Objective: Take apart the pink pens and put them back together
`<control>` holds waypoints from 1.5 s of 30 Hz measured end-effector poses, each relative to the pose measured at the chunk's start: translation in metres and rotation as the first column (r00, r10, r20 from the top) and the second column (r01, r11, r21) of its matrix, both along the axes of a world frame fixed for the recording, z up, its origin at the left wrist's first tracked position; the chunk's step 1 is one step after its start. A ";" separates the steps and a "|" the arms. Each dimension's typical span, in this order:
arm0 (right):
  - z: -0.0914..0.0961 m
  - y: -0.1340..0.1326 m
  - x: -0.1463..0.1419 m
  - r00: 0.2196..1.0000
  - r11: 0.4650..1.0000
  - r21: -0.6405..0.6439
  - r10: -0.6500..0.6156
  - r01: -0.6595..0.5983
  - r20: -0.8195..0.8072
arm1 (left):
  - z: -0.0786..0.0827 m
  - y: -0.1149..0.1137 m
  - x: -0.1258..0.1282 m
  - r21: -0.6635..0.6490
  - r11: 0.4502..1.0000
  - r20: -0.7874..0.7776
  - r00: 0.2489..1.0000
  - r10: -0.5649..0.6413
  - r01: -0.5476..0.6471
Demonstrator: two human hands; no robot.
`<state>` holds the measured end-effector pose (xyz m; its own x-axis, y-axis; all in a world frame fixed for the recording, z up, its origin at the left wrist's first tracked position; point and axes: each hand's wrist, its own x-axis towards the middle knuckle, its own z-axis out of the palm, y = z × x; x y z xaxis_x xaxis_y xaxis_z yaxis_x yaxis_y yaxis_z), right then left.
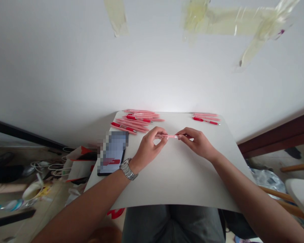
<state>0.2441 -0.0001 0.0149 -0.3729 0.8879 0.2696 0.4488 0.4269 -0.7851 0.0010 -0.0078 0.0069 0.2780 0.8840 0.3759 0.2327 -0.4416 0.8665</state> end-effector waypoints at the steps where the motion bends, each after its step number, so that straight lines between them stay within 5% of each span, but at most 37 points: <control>1: 0.000 0.000 0.000 1.000 1.000 0.023 -0.004 0.003 0.010 | 0.000 0.000 -0.001 -0.011 1.000 -0.010 1.000 0.012 -0.012; 21: -0.003 0.001 0.003 0.974 0.959 0.276 0.006 -0.070 0.225 | -0.008 0.004 0.002 0.054 0.998 -0.023 1.000 0.017 -0.015; 31: -0.004 0.004 0.006 0.962 0.956 0.273 0.029 -0.106 0.272 | -0.008 0.001 0.002 0.068 0.998 -0.089 0.996 -0.010 0.016; 38: -0.007 0.019 0.027 0.908 0.917 0.392 -0.228 0.079 0.350 | -0.011 0.002 -0.002 0.144 0.989 -0.297 0.954 0.036 0.008; 45: -0.012 0.034 0.059 0.731 0.817 0.496 -0.526 0.294 0.434 | -0.016 0.002 -0.002 0.154 0.987 -0.354 0.935 0.021 0.036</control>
<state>0.3035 0.0335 0.0026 -0.1775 0.8584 0.4813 0.9369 0.2971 -0.1844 -0.0011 -0.0056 -0.0086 0.4242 0.8201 0.3842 0.5079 -0.5666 0.6488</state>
